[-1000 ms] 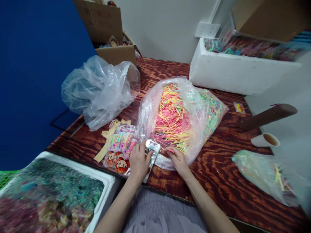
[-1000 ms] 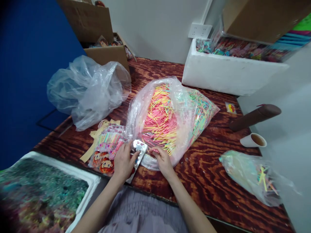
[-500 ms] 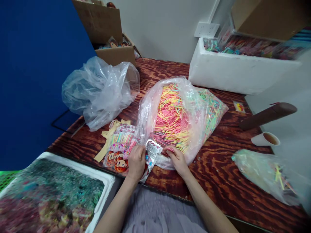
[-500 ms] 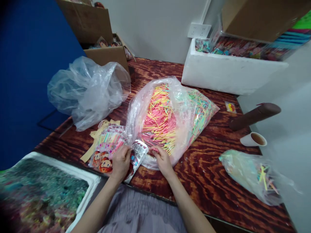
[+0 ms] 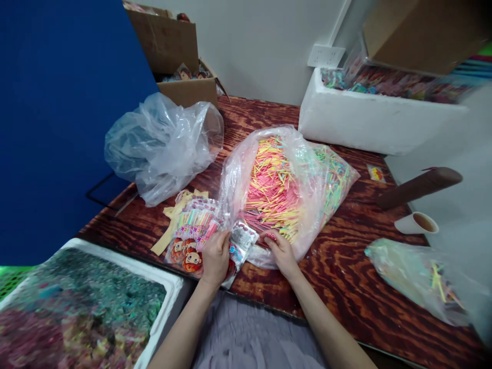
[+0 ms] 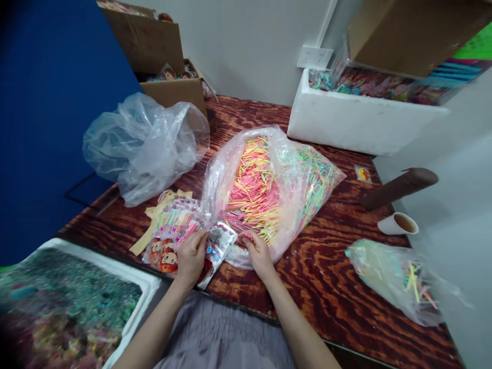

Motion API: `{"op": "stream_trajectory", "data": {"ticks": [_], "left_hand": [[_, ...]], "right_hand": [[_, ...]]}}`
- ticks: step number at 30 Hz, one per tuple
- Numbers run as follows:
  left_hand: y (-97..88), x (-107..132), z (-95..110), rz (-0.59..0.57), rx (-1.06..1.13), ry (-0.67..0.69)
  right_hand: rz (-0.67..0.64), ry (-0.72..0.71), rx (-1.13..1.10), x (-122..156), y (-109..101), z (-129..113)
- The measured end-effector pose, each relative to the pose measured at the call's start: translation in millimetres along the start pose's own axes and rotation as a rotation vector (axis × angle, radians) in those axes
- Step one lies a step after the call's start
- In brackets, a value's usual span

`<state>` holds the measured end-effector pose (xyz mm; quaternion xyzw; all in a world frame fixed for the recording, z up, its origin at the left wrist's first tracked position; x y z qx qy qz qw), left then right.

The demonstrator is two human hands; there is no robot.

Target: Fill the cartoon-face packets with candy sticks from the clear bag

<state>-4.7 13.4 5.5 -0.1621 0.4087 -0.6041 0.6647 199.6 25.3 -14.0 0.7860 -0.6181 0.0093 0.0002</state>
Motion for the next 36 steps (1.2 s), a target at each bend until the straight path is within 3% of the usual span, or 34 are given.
{"op": "stream_trajectory", "data": {"ticks": [7,13,19,22,25,30,36], "left_hand": [[-16.4,0.1,10.0,0.012,0.054,0.070],[-6.2,-7.7,8.6,-0.091,-0.019,0.021],[-13.8,-7.7,8.9,0.004,0.066,0.021],[-20.2,-7.9,12.1,0.022,0.176,0.005],[-22.9,-9.2,15.9,0.027,0.291,-0.017],[-23.5,-11.0,18.9,0.001,0.405,-0.099],[-20.8,-11.0,15.0,-0.051,0.561,-0.182]], "right_hand": [[0.001,-0.011,0.047,2.9,-0.5,-4.9],[0.009,-0.002,0.034,2.8,1.7,-13.2],[-0.009,0.003,-0.016,5.3,3.5,-22.0],[0.060,-0.014,-0.175,-2.5,1.7,-32.8],[0.129,-0.058,-0.493,-20.7,2.6,-52.7],[0.007,-0.059,-0.711,-54.4,18.2,-85.7],[-0.103,0.015,-0.615,-67.2,38.7,-89.3]]}}
Point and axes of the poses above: each hand's wrist, its own x-axis away from the middle knuckle, its own y-axis out of the palm, z = x × y, the point moved 4 cm from there along -x, towards the middle knuckle, and after that the axes turned 11 degrees about -z, right-handed, at the moved point
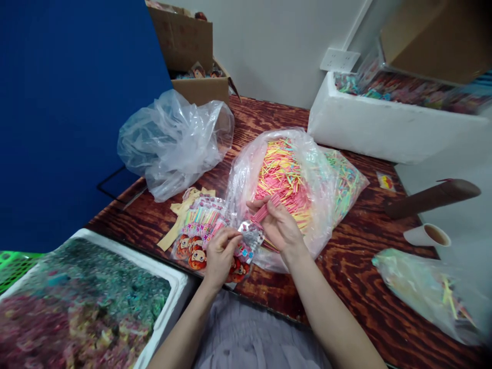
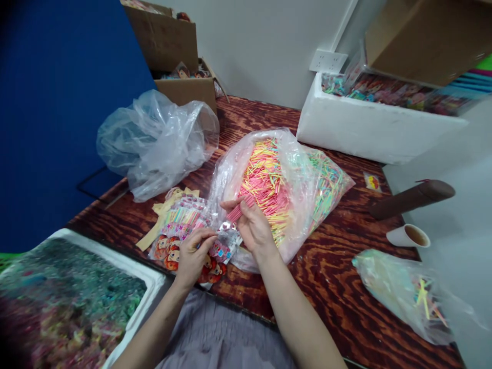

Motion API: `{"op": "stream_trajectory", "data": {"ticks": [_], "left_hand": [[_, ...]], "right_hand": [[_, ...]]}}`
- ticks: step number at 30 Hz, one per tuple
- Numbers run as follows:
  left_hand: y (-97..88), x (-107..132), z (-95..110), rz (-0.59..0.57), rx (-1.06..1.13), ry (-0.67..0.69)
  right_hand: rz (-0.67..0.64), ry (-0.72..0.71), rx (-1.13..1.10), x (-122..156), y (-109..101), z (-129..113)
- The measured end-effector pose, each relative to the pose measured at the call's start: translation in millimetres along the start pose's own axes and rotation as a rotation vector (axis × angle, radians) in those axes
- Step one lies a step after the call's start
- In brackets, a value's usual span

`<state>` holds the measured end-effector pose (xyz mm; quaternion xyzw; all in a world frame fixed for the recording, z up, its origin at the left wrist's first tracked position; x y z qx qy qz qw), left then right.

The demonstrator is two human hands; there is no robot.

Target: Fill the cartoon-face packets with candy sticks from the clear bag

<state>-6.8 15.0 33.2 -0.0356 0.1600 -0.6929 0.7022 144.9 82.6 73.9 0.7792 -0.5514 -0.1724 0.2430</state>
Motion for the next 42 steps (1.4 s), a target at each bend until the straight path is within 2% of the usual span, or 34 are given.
{"op": "stream_trajectory", "data": {"ticks": [6,12,17,20,23,25,29,32,36,38,42], "left_hand": [[1.9,-1.2,-10.0,-0.009,0.194,-0.094],[4.6,-0.9,-12.3,-0.024,0.217,-0.090],[3.6,-0.2,-11.5,0.012,0.245,-0.098],[1.7,0.6,-10.6,0.036,0.272,-0.105],[1.5,1.2,-8.8,0.048,0.310,-0.110],[2.4,1.0,-8.1,0.030,0.351,-0.122],[0.3,-0.6,-8.2,-0.066,0.441,-0.166],[-8.1,-1.0,-6.3,-0.196,0.431,-0.157],[-21.9,0.9,-3.9,-0.358,0.279,-0.160],[-27.7,0.8,-1.5,-0.359,0.229,-0.140],[-30.7,0.0,7.8,-0.330,0.216,-0.115]], "right_hand": [[-0.071,0.036,0.098,3.1,3.4,11.1],[-0.069,0.098,0.275,17.0,4.6,17.3],[-0.139,0.206,0.342,29.9,11.7,19.7],[-0.053,0.134,0.455,36.9,8.5,18.4],[0.041,0.045,0.749,46.4,8.0,17.2],[0.039,-0.005,0.980,53.7,13.4,16.8],[-0.004,-0.229,1.299,69.6,28.5,13.9],[-0.043,-0.336,1.384,78.4,35.1,15.1],[-0.125,-0.405,1.406,83.2,44.2,18.8],[-0.173,-0.376,1.415,83.0,49.7,23.0],[-0.165,-0.337,1.414,87.6,59.9,31.5]]}}
Point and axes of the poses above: each hand's wrist, its own x-axis away from the middle knuckle, its own y-axis out of the palm, z = x × y, the point moved 4 cm from there along -x, towards the middle knuckle, and after that the axes turned 11 degrees about -z, right-handed, at the moved point
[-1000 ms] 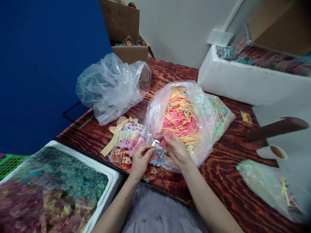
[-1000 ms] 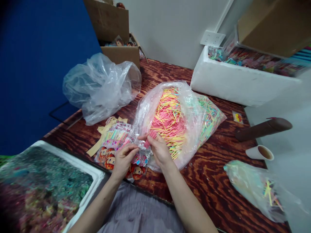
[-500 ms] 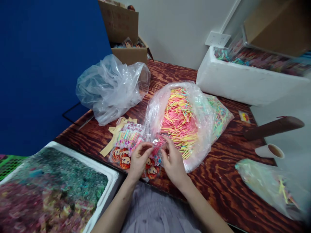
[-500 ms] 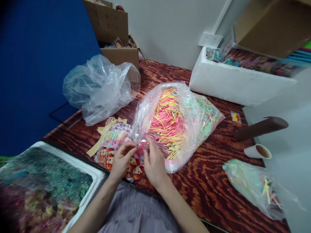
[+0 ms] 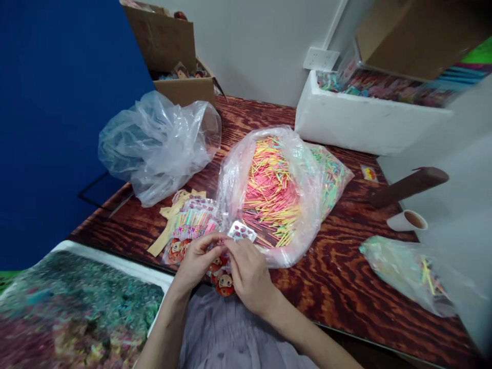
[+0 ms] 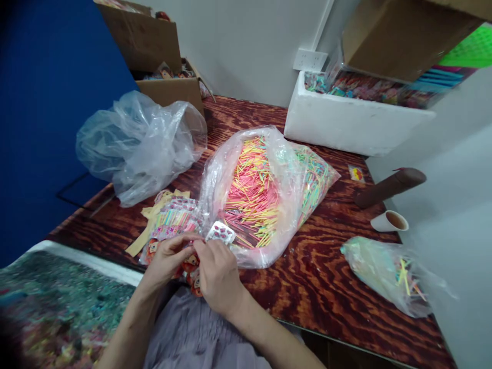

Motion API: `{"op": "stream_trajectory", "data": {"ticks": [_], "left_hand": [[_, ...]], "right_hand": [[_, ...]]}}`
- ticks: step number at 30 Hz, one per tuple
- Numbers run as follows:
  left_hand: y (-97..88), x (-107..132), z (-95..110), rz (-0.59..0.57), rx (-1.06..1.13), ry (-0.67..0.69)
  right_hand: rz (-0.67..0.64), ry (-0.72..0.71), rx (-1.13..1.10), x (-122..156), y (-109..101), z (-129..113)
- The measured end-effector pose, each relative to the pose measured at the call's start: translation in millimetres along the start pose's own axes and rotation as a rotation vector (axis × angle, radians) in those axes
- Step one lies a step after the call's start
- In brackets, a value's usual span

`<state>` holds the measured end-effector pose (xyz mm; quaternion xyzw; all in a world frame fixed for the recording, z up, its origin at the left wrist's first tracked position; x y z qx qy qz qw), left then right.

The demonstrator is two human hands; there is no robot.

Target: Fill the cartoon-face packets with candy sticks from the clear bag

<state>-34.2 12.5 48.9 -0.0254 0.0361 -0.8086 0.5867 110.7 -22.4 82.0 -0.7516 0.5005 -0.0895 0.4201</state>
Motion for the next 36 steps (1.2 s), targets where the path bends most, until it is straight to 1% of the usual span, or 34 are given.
{"op": "stream_trajectory", "data": {"ticks": [3,5,6,7,9,11,12,14,16,17,19,21,23,24,26,27,28,29,30,31,32,33,34,36], "left_hand": [[0.9,0.6,5.6,0.059,0.055,-0.019],[-3.0,0.9,8.4,0.142,0.074,-0.012],[-6.7,1.0,9.8,0.191,0.083,0.006],[-11.6,1.0,11.1,0.242,0.101,0.031],[-24.2,0.7,12.2,0.351,0.159,0.070],[-38.2,-0.4,10.1,0.458,0.182,0.062],[-45.2,-1.4,7.7,0.512,0.160,0.046],[-58.3,-4.3,0.6,0.633,0.028,0.025],[-68.3,-9.2,-9.3,0.743,-0.202,0.037],[-71.4,-12.7,-15.3,0.775,-0.340,0.044],[-74.7,-21.1,-28.8,0.791,-0.613,0.006],[-76.4,-28.0,-39.1,0.780,-0.804,-0.072],[-76.1,-30.5,-39.1,0.775,-0.909,-0.133],[-74.4,-29.7,-34.4,0.783,-0.942,-0.145],[-65.8,-24.4,-18.5,0.804,-0.991,-0.131],[-58.2,-20.5,-9.5,0.803,-1.004,-0.105],[-47.9,-16.7,-1.8,0.768,-1.008,-0.074],[-34.7,-13.7,3.3,0.674,-0.999,-0.038],[-19.3,-11.3,5.0,0.540,-0.970,-0.017],[-2.5,-8.8,3.7,0.387,-0.945,-0.016],[13.8,-5.9,-0.1,0.252,-0.947,-0.045],[28.3,-2.5,-5.2,0.151,-0.968,-0.086],[39.8,0.8,-10.1,0.099,-0.988,-0.122],[55.3,4.9,-17.9,0.052,-1.033,-0.161]], "right_hand": [[0.007,-0.034,-0.059,7.8,3.7,-6.3],[0.030,-0.041,-0.112,13.2,1.1,-1.8],[0.039,-0.021,-0.129,15.2,-1.7,5.0],[0.048,0.013,-0.137,16.6,-5.2,14.9],[0.053,0.121,-0.125,17.7,-13.3,42.3],[0.058,0.236,-0.068,17.1,-21.1,73.6],[0.044,0.283,-0.019,15.9,-23.7,87.8],[0.007,0.317,0.092,10.5,-25.9,108.7],[-0.029,0.301,0.218,0.8,-25.0,118.6],[-0.042,0.289,0.286,-5.6,-23.8,120.4],[-0.072,0.272,0.428,-20.7,-20.7,120.9],[-0.112,0.261,0.562,-37.3,-16.7,121.4],[-0.155,0.234,0.663,-53.0,-11.9,124.4],[-0.172,0.214,0.698,-60.0,-9.2,126.8],[-0.192,0.178,0.745,-72.0,-3.2,133.0],[-0.197,0.166,0.761,-77.1,-0.1,136.2],[-0.202,0.157,0.776,-81.6,3.2,139.2],[-0.212,0.148,0.793,-85.7,6.4,141.8],[-0.226,0.138,0.811,-89.2,9.4,143.7],[-0.245,0.121,0.827,-92.4,11.8,145.0],[-0.264,0.100,0.841,-94.9,13.3,145.7],[-0.283,0.076,0.851,-96.9,13.7,145.9],[-0.298,0.054,0.860,-98.3,12.8,145.9],[-0.316,0.027,0.879,-99.2,8.0,146.0]]}}
Point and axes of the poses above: each hand's wrist, its own x-axis away from the middle knuckle, its own y-axis out of the palm, z = x × y, the point moved 4 cm from there along -x, towards the middle knuckle, and after that the axes turned 11 degrees about -z, right-handed, at the moved point
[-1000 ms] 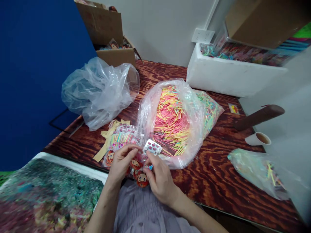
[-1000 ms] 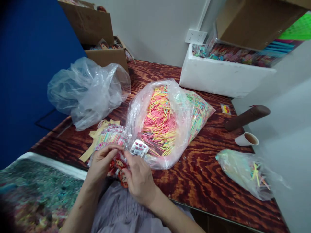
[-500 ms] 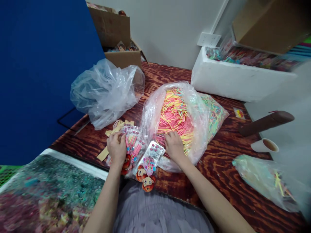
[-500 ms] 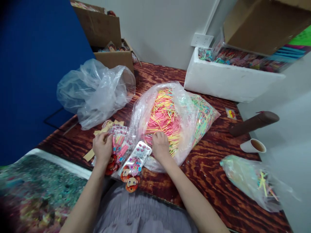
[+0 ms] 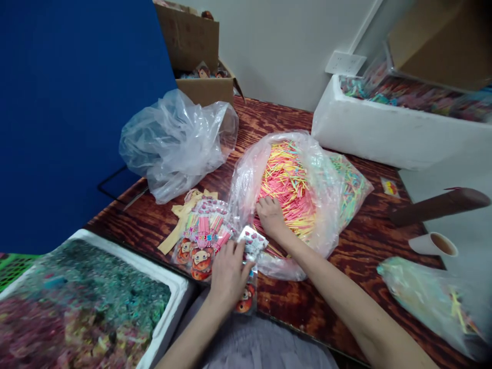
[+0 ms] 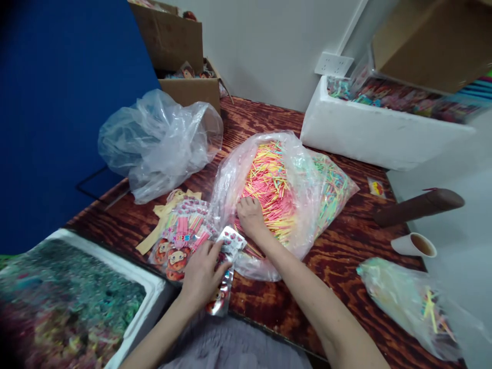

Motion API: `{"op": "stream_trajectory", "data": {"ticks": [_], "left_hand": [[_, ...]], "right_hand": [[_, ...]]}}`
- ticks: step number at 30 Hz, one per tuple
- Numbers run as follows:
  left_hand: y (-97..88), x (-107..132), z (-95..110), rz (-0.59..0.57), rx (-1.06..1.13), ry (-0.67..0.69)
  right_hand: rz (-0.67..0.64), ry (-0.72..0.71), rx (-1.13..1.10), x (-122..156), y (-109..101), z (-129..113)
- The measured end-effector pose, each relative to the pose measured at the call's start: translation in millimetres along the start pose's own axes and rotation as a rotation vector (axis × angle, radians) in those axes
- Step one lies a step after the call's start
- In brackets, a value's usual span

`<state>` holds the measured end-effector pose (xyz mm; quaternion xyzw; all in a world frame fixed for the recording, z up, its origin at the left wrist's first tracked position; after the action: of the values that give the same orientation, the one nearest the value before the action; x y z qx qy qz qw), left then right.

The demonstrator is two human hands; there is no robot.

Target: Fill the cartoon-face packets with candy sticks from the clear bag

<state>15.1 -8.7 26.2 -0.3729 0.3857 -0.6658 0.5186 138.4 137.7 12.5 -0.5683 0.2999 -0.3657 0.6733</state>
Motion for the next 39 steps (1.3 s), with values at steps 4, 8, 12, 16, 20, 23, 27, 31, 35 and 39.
{"op": "stream_trajectory", "data": {"ticks": [4,8,12,16,20,23,27,31,35,39], "left_hand": [[9.1,-3.4,6.6,-0.014,-0.072,0.098],[11.3,-13.6,3.2,-0.011,-0.070,0.193],[19.2,-17.3,-3.1,0.066,-0.052,0.191],[25.0,-18.0,-5.4,0.160,-0.040,0.171],[22.2,-23.3,-5.2,0.188,-0.052,0.156],[18.9,-25.7,-4.9,0.181,-0.044,0.187],[18.1,-23.2,-3.9,0.167,-0.012,0.209],[14.5,-17.8,3.0,0.175,0.002,0.195],[6.5,-13.2,15.0,0.186,0.042,0.212],[3.7,-10.4,33.0,0.183,0.117,0.287]], "right_hand": [[0.004,0.020,-0.007,7.5,-7.9,10.8],[0.025,0.038,-0.036,15.0,-17.6,15.8],[0.056,0.094,-0.038,17.5,-27.9,25.3],[0.175,0.188,-0.426,19.9,-34.7,46.9],[0.311,0.288,-1.227,38.1,-31.7,56.9],[0.325,0.308,-1.557,65.0,-25.3,40.7],[0.268,0.382,-1.676,102.9,-3.9,9.3],[0.226,0.368,-1.702,120.8,17.9,-11.1],[0.226,0.341,-1.731,125.6,24.0,-16.1],[0.199,0.304,-1.673,128.9,24.1,-18.3]]}}
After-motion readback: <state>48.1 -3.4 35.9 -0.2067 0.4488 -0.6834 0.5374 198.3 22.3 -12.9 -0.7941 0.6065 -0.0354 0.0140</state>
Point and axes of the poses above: each hand's wrist, its own x-axis away from the middle knuckle, its own y-axis out of the palm, z = x × y, the point moved 4 cm from there along -x, towards the middle knuckle, and after that the axes turned 11 degrees about -z, right-handed, at the moved point
